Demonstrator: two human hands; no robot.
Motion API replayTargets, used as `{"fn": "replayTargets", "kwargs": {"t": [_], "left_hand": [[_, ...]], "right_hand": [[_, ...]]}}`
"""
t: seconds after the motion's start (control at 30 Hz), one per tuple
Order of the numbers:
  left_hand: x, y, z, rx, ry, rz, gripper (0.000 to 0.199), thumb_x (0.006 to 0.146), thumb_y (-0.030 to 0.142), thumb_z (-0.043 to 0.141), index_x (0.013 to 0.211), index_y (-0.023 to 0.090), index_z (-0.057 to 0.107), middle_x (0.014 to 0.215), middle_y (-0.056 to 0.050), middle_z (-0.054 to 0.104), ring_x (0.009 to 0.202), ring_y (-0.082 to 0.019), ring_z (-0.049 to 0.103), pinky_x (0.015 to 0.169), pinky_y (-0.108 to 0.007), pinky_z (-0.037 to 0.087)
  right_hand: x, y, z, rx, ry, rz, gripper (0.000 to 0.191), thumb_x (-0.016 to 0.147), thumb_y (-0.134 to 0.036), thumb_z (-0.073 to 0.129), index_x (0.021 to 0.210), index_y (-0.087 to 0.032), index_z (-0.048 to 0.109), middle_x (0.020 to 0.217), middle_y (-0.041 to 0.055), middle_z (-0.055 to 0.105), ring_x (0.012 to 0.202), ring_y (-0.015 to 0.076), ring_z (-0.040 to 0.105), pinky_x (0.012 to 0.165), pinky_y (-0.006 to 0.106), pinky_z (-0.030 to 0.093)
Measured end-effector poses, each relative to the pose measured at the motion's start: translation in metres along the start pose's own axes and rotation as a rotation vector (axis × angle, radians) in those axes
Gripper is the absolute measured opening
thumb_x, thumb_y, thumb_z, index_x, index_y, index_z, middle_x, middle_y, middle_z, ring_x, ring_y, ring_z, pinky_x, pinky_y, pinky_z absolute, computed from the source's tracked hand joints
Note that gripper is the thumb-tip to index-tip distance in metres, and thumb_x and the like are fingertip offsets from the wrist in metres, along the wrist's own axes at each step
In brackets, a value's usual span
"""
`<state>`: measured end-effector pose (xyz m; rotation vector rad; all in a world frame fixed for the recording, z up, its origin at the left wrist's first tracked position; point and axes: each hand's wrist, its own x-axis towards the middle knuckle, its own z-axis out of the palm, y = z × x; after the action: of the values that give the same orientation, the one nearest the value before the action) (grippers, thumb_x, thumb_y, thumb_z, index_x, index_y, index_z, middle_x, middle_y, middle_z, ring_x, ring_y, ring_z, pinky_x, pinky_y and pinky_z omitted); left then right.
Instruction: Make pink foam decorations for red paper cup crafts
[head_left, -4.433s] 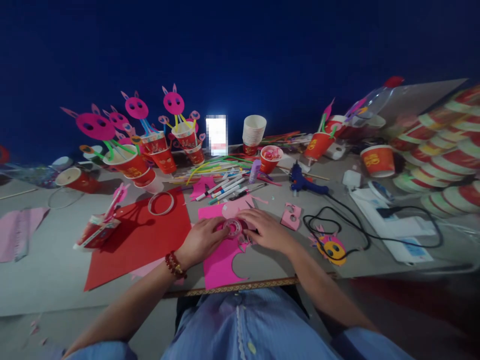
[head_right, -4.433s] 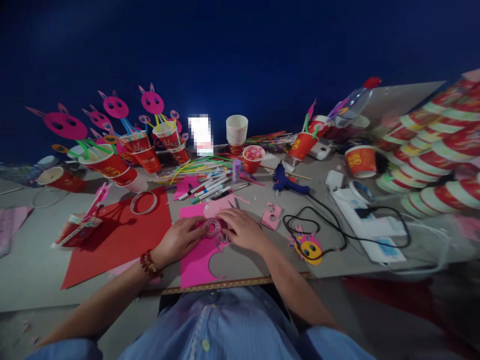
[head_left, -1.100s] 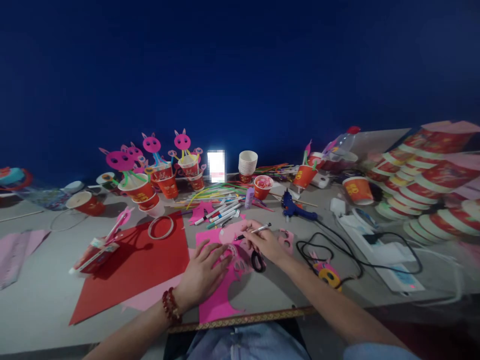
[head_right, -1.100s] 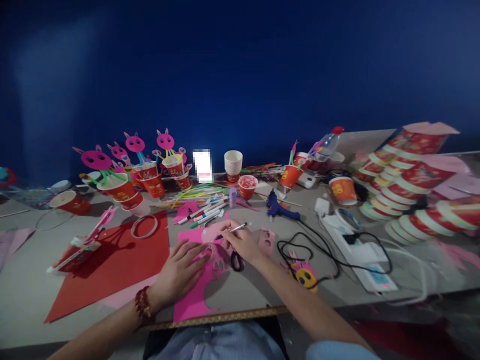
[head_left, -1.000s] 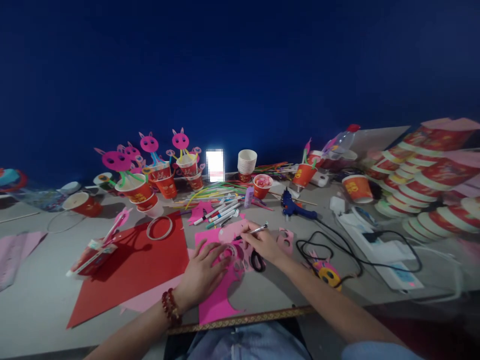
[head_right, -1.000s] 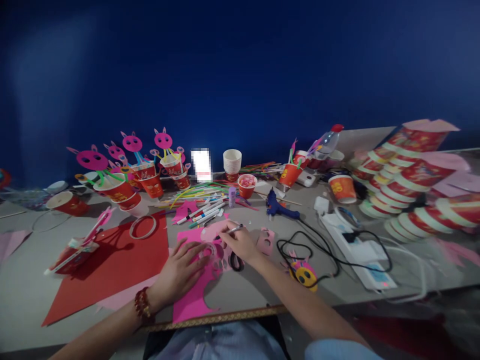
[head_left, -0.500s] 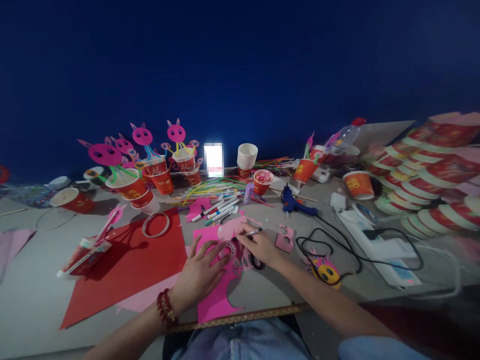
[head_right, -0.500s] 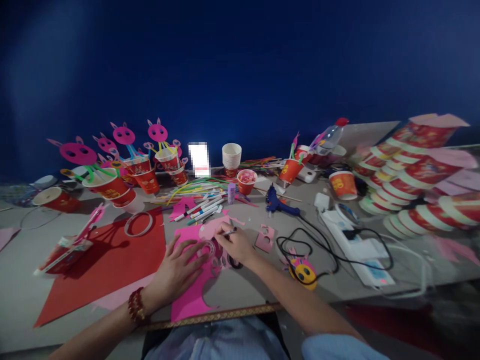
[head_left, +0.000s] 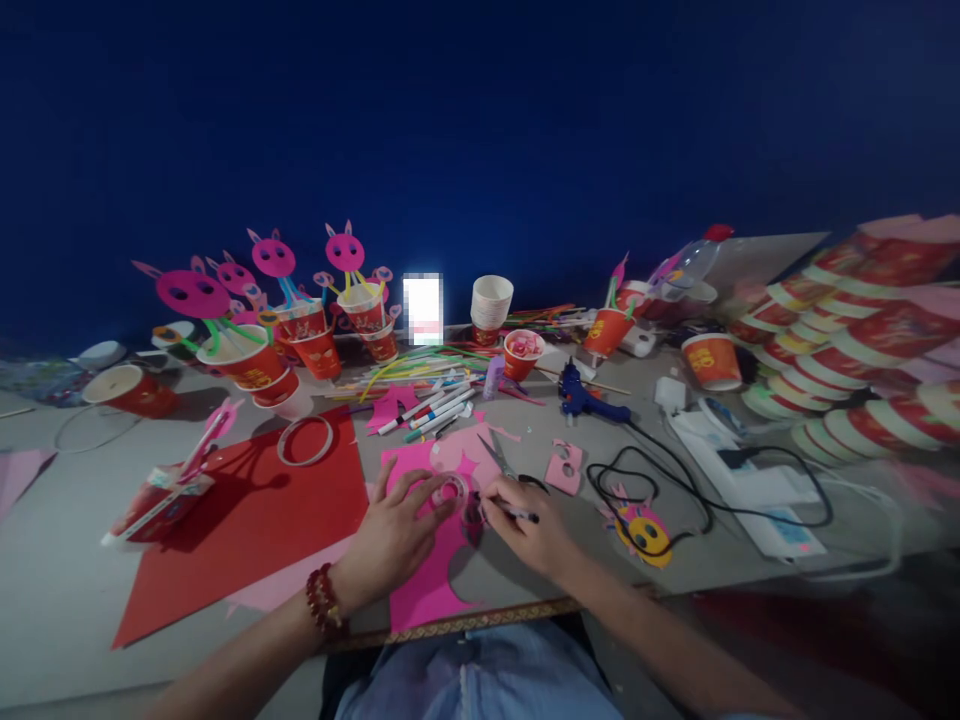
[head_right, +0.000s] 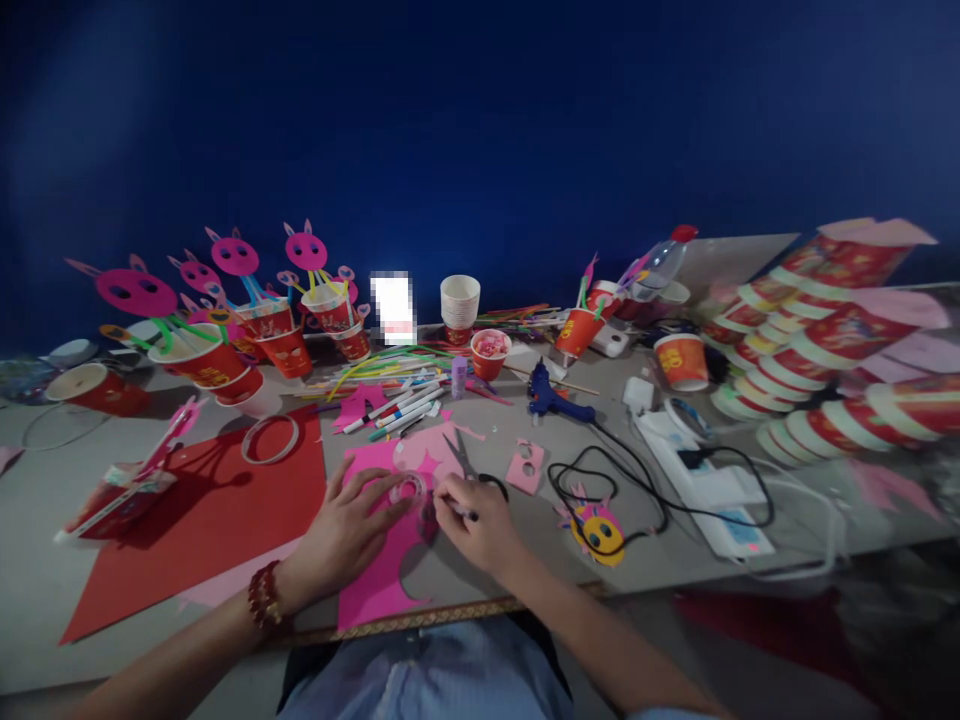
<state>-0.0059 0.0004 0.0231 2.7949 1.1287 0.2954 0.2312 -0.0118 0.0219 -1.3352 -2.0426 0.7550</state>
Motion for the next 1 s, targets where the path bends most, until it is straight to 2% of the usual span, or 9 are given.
{"fn": "replayTargets", "kwargs": {"t": [0.13, 0.37, 0.67, 0.8, 1.0], "left_hand": [[0.001, -0.001, -0.002, -0.021, -0.001, 0.015, 0.05, 0.088, 0.021, 0.057, 0.135, 0.036, 0.052, 0.143, -0.002, 0.051, 0.126, -0.03, 0.044, 0.117, -0.065, 0.001], [0.003, -0.005, -0.002, 0.005, -0.014, 0.018, 0.047, 0.089, 0.02, 0.058, 0.133, 0.037, 0.054, 0.141, -0.002, 0.054, 0.127, -0.029, 0.044, 0.117, -0.064, 0.001], [0.005, -0.011, -0.005, -0.085, -0.041, 0.026, 0.046, 0.093, 0.022, 0.057, 0.136, 0.04, 0.051, 0.143, 0.001, 0.052, 0.128, -0.027, 0.043, 0.116, -0.064, -0.005], [0.005, -0.011, -0.003, -0.106, -0.033, 0.022, 0.046, 0.094, 0.024, 0.057, 0.136, 0.041, 0.051, 0.143, 0.001, 0.052, 0.127, -0.027, 0.043, 0.116, -0.063, -0.007], [0.004, -0.011, -0.003, -0.06, -0.056, 0.034, 0.048, 0.093, 0.02, 0.057, 0.136, 0.041, 0.051, 0.143, 0.001, 0.051, 0.127, -0.027, 0.042, 0.115, -0.065, -0.005]], "right_hand": [[-0.013, -0.007, 0.011, -0.079, 0.033, -0.039, 0.014, 0.093, -0.018, 0.044, 0.085, -0.023, 0.055, 0.073, 0.0015, 0.066, 0.071, 0.0181, 0.064, 0.069, 0.027, 0.041], [-0.016, -0.01, 0.013, 0.067, 0.028, -0.034, 0.017, 0.094, -0.021, 0.043, 0.081, -0.023, 0.054, 0.069, 0.0, 0.061, 0.063, 0.0156, 0.058, 0.062, 0.025, 0.04], [-0.01, -0.01, 0.031, -0.046, 0.025, -0.235, 0.012, 0.091, -0.016, 0.047, 0.087, -0.022, 0.056, 0.075, 0.0018, 0.067, 0.073, 0.0171, 0.062, 0.069, 0.026, 0.042], [-0.011, -0.009, 0.028, -0.039, -0.006, -0.274, 0.012, 0.091, -0.016, 0.047, 0.089, -0.022, 0.057, 0.077, 0.0026, 0.068, 0.074, 0.0175, 0.063, 0.068, 0.026, 0.042], [-0.01, 0.002, 0.016, -0.015, 0.01, -0.206, 0.014, 0.093, -0.019, 0.046, 0.085, -0.022, 0.057, 0.073, 0.0015, 0.067, 0.07, 0.0166, 0.061, 0.068, 0.027, 0.041]]}}
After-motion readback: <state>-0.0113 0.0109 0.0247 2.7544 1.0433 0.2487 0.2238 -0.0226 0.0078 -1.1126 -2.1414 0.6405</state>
